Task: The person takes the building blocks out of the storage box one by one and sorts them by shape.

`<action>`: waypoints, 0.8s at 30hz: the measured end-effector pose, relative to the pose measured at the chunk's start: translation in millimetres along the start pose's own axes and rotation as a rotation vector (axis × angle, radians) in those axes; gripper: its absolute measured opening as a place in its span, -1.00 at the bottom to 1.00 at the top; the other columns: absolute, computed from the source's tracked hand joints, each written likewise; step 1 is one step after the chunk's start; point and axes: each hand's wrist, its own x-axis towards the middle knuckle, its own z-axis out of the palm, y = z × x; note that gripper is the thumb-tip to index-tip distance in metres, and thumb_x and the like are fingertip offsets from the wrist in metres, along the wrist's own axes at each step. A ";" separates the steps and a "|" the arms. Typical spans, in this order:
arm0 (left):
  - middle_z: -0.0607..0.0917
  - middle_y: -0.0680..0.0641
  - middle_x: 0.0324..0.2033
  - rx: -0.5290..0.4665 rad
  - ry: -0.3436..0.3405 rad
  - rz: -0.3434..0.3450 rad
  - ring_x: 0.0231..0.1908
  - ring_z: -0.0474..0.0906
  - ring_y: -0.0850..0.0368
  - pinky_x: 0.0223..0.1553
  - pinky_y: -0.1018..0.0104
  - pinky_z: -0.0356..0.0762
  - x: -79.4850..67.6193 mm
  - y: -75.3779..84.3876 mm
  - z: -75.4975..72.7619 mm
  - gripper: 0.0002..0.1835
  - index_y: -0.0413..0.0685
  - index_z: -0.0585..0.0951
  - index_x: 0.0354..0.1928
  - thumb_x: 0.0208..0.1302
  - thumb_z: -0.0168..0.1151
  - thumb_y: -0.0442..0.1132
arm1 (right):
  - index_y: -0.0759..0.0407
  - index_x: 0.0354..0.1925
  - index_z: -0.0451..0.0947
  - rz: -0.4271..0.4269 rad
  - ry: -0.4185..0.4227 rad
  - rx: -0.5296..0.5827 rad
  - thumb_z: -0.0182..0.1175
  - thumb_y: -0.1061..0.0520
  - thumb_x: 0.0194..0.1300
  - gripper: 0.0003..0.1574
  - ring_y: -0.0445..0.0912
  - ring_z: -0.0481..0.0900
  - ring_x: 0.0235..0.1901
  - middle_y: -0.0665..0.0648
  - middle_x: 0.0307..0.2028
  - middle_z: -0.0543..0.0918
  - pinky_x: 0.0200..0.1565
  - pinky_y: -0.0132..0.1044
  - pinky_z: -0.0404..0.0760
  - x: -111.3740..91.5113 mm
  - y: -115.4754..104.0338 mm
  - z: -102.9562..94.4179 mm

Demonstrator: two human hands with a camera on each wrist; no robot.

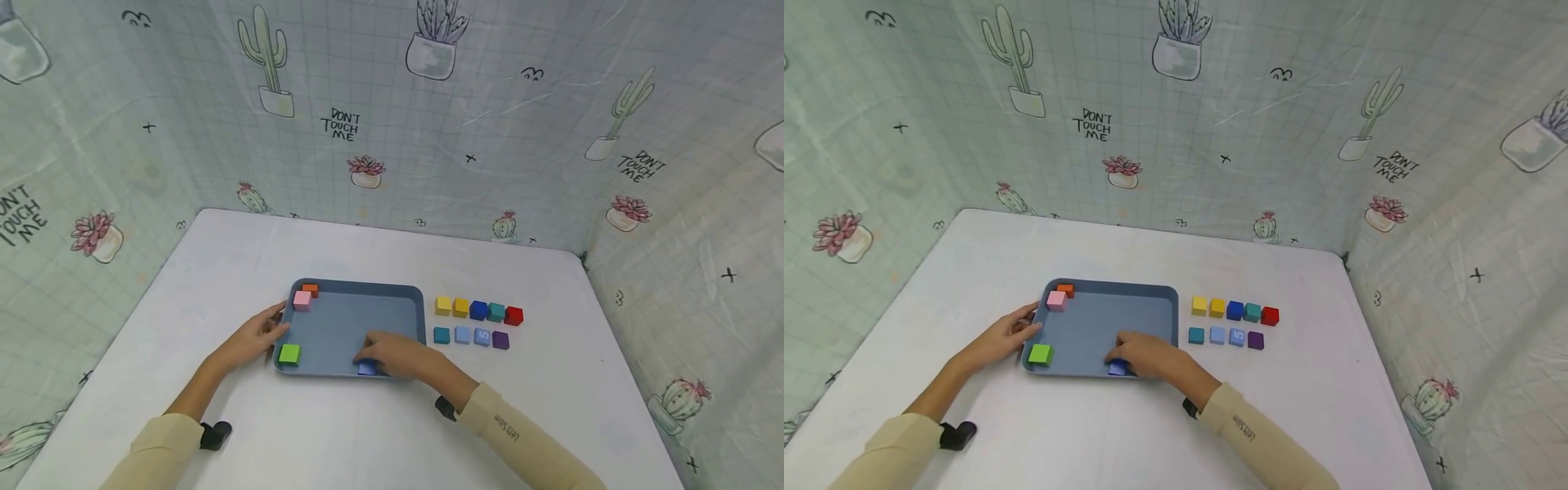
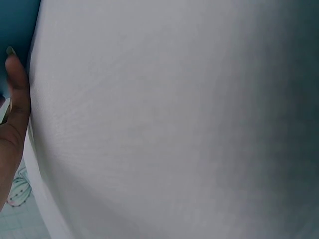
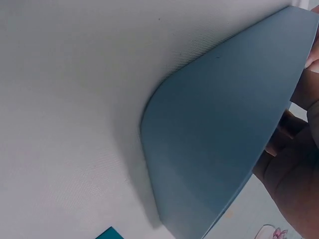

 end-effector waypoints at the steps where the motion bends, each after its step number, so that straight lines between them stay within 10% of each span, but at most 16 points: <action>1: 0.33 -0.39 0.19 0.001 0.001 -0.001 -0.06 0.44 -0.10 -0.16 0.15 0.49 0.2 -0.1 0.1 -0.28 -0.28 0.08 0.41 0.39 0.07 -0.05 | -0.07 0.12 0.56 0.014 -0.002 0.011 0.18 0.21 0.30 -0.56 -0.24 0.47 -0.09 0.02 -0.03 0.50 -0.06 -0.46 0.44 -0.4 0.5 0.3; 24: 0.34 -0.39 0.17 -0.017 -0.005 0.013 -0.07 0.44 -0.11 -0.21 0.19 0.52 0.7 -2.0 1.6 -0.29 -0.29 0.09 0.41 0.38 0.07 -0.07 | 0.15 0.09 0.49 0.200 0.023 0.117 0.29 0.09 0.21 -0.52 -0.21 0.51 -0.07 0.02 -0.05 0.53 -0.06 -0.44 0.47 -5.6 10.8 3.0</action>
